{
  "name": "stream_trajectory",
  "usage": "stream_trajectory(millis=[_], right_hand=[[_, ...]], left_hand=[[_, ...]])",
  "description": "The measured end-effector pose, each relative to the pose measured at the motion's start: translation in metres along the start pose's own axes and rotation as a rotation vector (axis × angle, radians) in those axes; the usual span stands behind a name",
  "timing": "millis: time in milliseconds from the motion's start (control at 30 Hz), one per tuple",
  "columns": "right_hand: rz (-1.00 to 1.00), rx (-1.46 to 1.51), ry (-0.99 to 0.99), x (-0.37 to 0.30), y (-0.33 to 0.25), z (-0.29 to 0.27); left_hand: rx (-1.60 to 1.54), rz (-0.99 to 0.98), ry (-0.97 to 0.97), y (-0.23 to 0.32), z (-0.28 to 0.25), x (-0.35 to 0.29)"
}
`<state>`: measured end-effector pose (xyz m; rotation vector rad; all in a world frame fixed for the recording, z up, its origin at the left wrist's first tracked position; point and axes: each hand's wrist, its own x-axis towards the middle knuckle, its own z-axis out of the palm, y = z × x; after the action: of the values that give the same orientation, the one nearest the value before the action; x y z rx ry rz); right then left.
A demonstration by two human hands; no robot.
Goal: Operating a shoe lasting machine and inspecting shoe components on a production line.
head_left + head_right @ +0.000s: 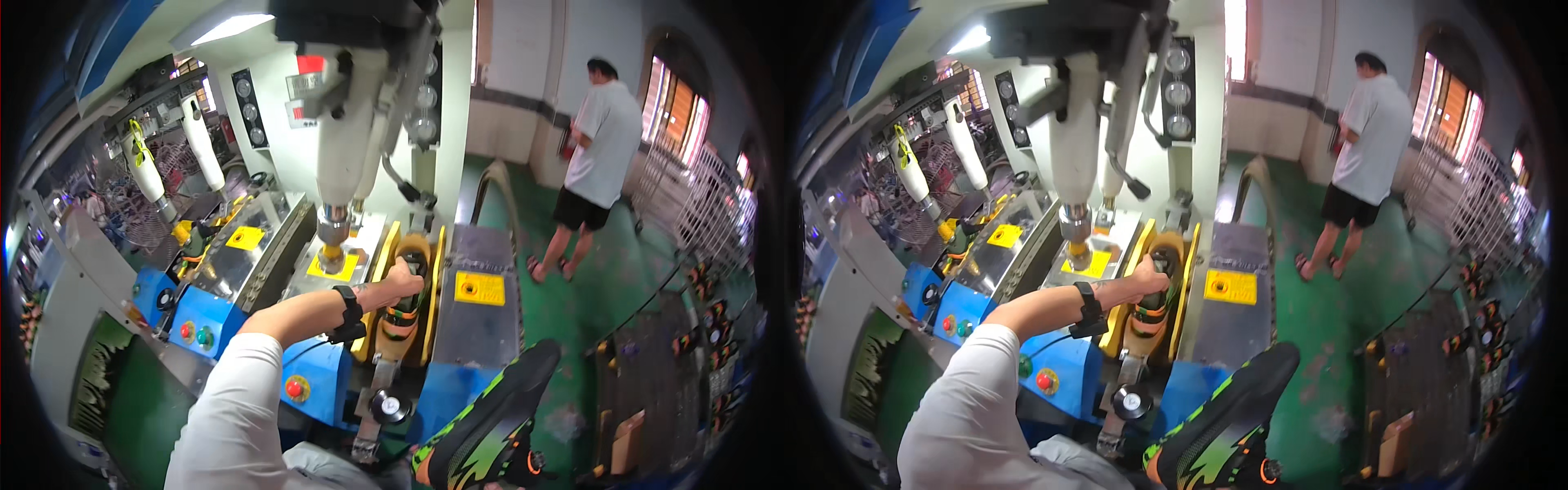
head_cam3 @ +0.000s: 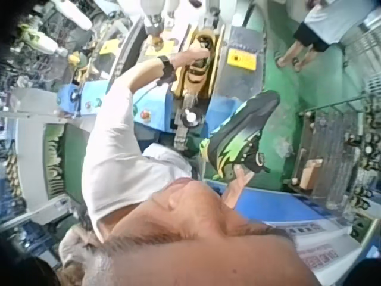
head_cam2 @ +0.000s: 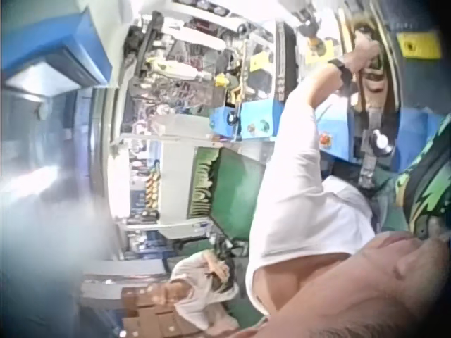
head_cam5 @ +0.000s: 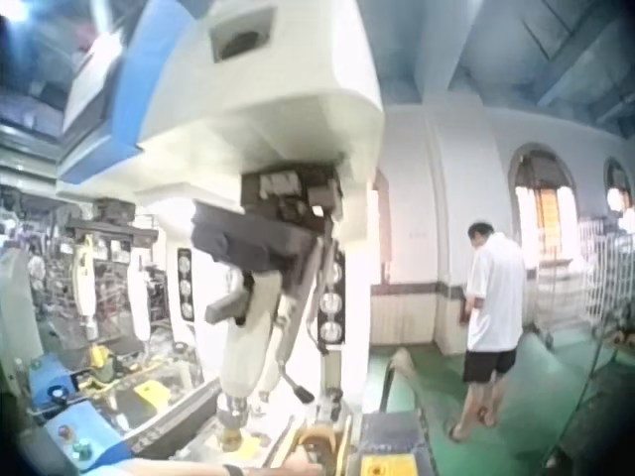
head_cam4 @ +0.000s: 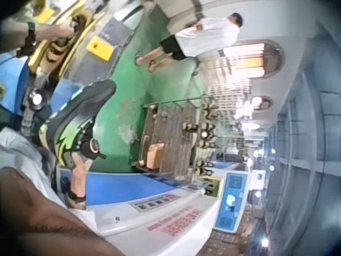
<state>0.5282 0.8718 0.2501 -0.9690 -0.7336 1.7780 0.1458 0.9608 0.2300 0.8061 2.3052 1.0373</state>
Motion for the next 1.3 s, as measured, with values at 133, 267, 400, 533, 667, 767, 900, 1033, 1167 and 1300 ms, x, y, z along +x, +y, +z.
stream_trajectory(millis=[133,267,400,533,667,767,900,1033,1167,1300], right_hand=[[0.004,-0.111,-0.047,-0.003,-0.013,0.026],[0.051,-0.246,-0.003,-0.027,-0.014,0.039],[0.183,-0.267,-0.125,-0.024,-0.018,0.075],[0.564,-0.418,-0.335,0.097,-0.008,0.199],[0.375,-0.807,-0.406,0.221,0.055,0.234],[-0.041,-1.055,-0.281,0.205,0.096,0.26],[0.124,-1.055,-0.4,0.202,0.075,0.281],[-0.52,-1.554,-0.198,0.176,0.131,0.254],[-0.496,-1.41,-0.348,0.151,0.132,0.28],[-0.487,-1.514,-0.259,0.162,0.139,0.27]], left_hand=[[0.165,0.528,-0.383,0.006,-0.09,0.002],[-0.534,0.106,-0.217,0.014,-0.174,-0.165],[-0.946,-0.025,-0.223,-0.056,-0.254,-0.302],[-1.032,0.069,0.078,-0.167,-0.263,-0.413],[-1.102,-0.09,0.29,-0.18,-0.262,-0.471],[-1.1,-0.16,0.381,-0.224,-0.25,-0.487],[-1.087,-0.27,0.463,-0.3,-0.241,-0.492],[-1.102,-0.43,0.535,-0.382,-0.212,-0.503],[-1.104,-0.554,0.649,-0.451,-0.2,-0.519],[-1.1,-0.604,0.802,-0.504,-0.229,-0.548]])
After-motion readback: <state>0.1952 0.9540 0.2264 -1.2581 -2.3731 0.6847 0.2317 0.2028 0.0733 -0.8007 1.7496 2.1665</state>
